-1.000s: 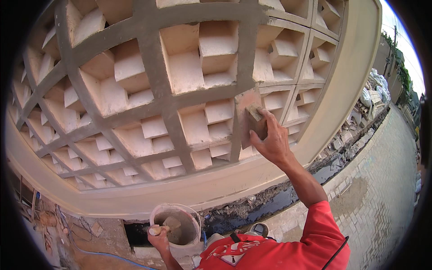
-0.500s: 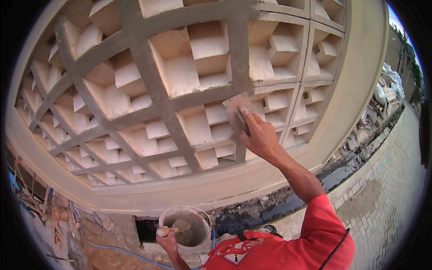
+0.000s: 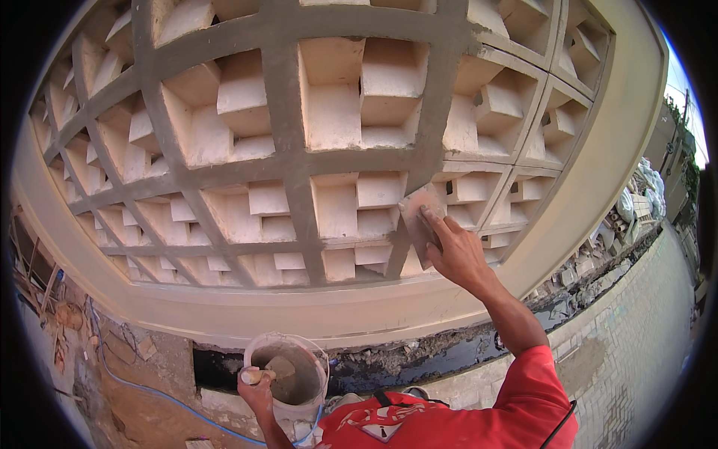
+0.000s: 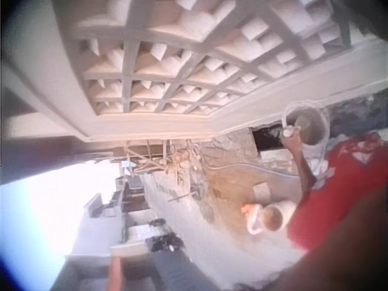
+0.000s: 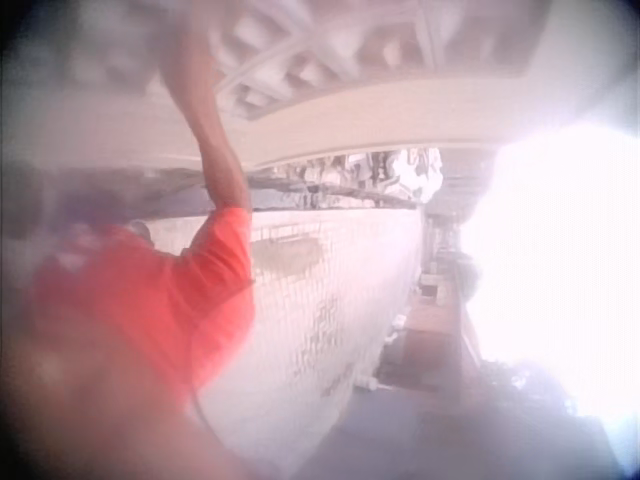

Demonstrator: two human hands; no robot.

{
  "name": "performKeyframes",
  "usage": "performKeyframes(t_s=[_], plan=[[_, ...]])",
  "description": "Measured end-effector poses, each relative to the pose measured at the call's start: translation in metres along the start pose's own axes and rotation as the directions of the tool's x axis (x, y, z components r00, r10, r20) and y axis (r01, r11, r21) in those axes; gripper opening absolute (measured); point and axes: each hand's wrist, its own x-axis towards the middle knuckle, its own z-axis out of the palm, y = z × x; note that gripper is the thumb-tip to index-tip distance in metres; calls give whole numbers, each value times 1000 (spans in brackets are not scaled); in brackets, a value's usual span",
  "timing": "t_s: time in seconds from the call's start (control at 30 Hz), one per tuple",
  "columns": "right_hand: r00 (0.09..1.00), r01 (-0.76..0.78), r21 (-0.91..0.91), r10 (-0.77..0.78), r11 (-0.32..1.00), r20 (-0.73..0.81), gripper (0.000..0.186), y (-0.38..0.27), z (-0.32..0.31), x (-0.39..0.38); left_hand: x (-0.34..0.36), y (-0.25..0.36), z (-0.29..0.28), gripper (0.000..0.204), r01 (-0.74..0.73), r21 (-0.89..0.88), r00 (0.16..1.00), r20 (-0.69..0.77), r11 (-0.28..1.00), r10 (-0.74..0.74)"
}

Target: The person applies plaster to a decorative ceiling using a trowel and a bucket. They repeatedly scoop plaster and smooth it onto the ceiling surface.

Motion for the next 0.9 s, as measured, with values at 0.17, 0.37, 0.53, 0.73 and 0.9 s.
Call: performKeyframes(t_s=[0.17, 0.37, 0.53, 0.73, 0.9], plan=[[940, 261, -279, -309, 924, -144, 61, 24, -95, 16, 0, -16, 6, 31, 55, -84, 998, -37, 995, -58], [786, 547, -689, -574, 475, 229, 47, 13, -136, 76, -4, -24, 35, 32, 71, -55, 997, -36, 996, -73], [716, 570, -799, -593, 192, 369, 34, 3, -132, 111, -10, -52, 55, 31, 40, -83, 997, -68, 996, -46], [711, 520, -850, -595, 88, 374, 34, 6, -184, 140, -13, -58, 77, 31, 62, -66, 998, -20, 996, -64], [717, 520, -842, -611, 146, 337, 39, -5, -206, 144, -8, -54, 79, 31, 35, -89, 999, -30, 995, -37]])
